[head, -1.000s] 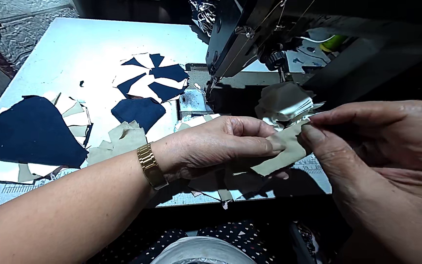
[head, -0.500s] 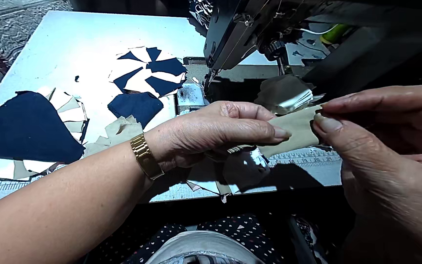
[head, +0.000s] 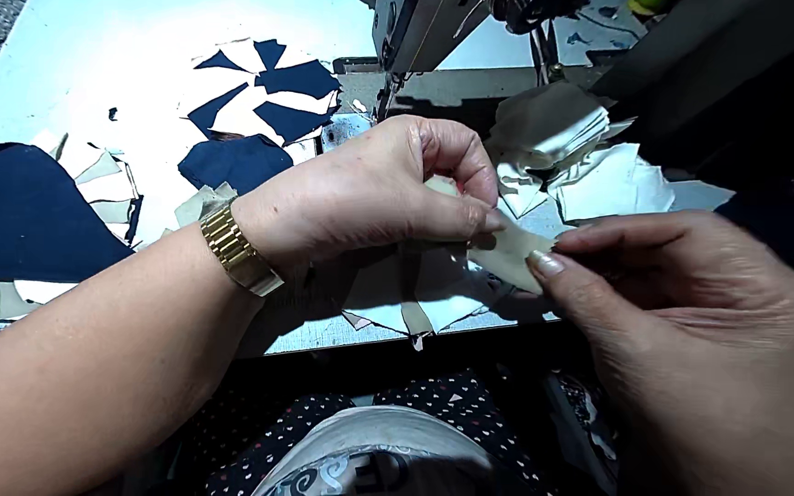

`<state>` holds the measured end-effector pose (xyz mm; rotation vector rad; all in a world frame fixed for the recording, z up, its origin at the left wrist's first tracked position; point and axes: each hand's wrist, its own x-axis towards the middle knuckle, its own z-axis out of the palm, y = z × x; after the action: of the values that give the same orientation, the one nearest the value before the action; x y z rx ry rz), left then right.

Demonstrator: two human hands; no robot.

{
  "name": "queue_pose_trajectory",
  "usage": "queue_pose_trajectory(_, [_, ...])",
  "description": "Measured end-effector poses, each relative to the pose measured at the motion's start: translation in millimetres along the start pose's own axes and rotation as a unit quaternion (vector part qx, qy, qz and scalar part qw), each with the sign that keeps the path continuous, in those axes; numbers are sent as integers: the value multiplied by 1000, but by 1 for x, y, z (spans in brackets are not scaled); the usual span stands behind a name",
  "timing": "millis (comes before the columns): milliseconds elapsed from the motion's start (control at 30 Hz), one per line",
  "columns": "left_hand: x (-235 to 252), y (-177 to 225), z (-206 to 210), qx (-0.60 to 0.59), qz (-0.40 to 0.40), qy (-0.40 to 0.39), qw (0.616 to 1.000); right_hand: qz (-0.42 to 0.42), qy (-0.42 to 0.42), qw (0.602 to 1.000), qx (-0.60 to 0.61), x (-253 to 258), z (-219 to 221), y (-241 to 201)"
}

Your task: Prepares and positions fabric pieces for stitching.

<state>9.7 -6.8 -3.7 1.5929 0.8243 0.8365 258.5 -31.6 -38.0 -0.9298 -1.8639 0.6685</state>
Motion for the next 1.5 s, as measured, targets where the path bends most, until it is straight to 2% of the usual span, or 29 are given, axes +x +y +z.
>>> queue_pose_trajectory(200, [3, -10, 5, 205, 26, 31, 978, 21, -15, 998, -60, -8, 13, 11])
queue_pose_trajectory(433, [3, -17, 8, 345, 49, 58, 936, -14, -36, 991, -130, -6, 14, 18])
queue_pose_trajectory(600, [2, -17, 8, 334, 66, 57, 938, -3, -38, 996, -83, 0, 1, 14])
queue_pose_trajectory(767, [3, -18, 7, 329, 74, 53, 940, -29, -13, 997, -77, 5, -6, 9])
queue_pose_trajectory(900, [2, -18, 7, 338, 65, 50, 937, -64, -64, 989, -114, 2, 5, 9])
queue_pose_trajectory(1033, [2, -19, 6, 402, 61, 52, 912, -89, -112, 975, -169, -1, 16, 15])
queue_pose_trajectory(1133, [3, -20, 4, 436, 55, 62, 896, -72, -135, 979, -131, 6, 3, 16])
queue_pose_trajectory(1333, [0, -18, 1, 438, 115, 108, 885, 5, -65, 992, -107, 13, -40, 17])
queue_pose_trajectory(1500, [-1, -19, 8, 424, 110, 48, 898, 21, -110, 986, -122, 0, -31, 22])
